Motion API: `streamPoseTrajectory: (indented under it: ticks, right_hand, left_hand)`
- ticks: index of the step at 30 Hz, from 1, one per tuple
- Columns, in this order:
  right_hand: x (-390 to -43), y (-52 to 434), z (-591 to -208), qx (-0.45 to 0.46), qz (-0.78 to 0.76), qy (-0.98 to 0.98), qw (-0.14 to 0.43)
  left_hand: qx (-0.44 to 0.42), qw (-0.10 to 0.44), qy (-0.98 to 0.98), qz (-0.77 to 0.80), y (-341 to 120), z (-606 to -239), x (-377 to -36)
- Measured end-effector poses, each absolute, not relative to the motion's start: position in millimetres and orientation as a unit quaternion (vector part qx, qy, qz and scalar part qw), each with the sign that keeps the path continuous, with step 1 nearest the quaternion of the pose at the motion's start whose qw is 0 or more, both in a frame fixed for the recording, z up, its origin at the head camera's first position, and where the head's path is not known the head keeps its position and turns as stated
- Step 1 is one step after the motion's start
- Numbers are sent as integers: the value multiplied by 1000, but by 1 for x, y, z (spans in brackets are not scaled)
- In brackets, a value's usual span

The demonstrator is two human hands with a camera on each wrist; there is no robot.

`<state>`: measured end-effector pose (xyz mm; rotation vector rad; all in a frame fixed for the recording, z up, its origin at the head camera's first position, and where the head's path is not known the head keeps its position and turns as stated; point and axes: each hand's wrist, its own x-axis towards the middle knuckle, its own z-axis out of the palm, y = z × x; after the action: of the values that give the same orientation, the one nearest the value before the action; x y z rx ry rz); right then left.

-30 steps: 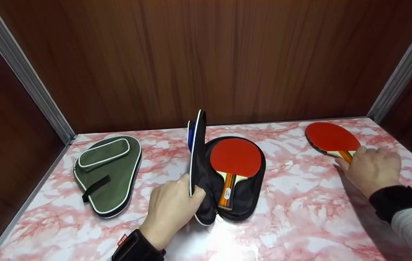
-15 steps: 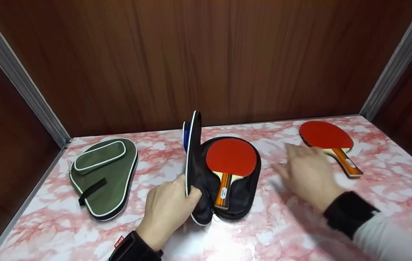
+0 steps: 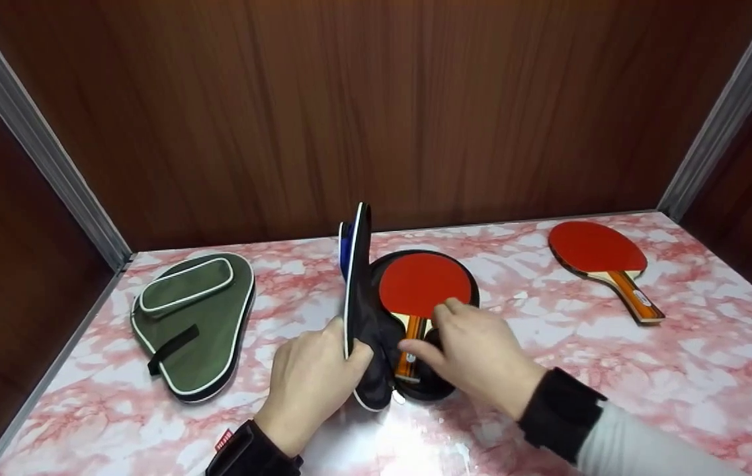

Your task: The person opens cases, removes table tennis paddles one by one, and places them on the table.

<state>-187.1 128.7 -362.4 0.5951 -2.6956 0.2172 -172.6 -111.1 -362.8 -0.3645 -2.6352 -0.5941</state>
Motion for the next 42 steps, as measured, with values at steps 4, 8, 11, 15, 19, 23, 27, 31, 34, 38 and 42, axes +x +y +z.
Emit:
streamPoseTrajectory:
  ticks: [4, 8, 11, 15, 19, 23, 27, 31, 34, 38, 42]
  right_hand:
    - [-190, 118, -365, 201, 48, -961, 184]
    - [-193, 113, -367, 194, 36, -966, 168]
    - [-194, 111, -369, 198, 29, -963, 183]
    - [-195, 109, -369, 196, 21, -959, 204]
    - [-197, 108, -362, 177, 24, -970, 165]
    - [-199, 109, -355, 162, 24, -980, 115]
    - [-201, 112, -354, 153, 13, -983, 106]
    - [-203, 117, -357, 156, 4, -980, 123]
    - [-203, 122, -361, 163, 10, -978, 131]
    - [-206, 126, -363, 155, 27, -983, 98]
    - [-209, 130, -361, 137, 60, -988, 47]
  left_hand:
    - [-135, 214, -945, -209, -110, -365, -173]
    - [-139, 220, -943, -208, -109, -365, -172]
    - [-141, 221, -942, -209, -108, -364, -172]
    - [-142, 222, -942, -209, -107, -363, -173]
    - [-140, 213, -944, -210, -106, -362, -173]
    - [-136, 204, -947, -209, -105, -362, -172]
    - [-137, 205, -947, -208, -105, -362, -173]
    - [-134, 203, -948, -206, -105, -363, -173]
    - [-133, 199, -949, -205, -105, -363, -172]
    - [-132, 196, -950, -205, -105, -364, -173]
    - [-134, 199, -949, -205, -106, -365, -172]
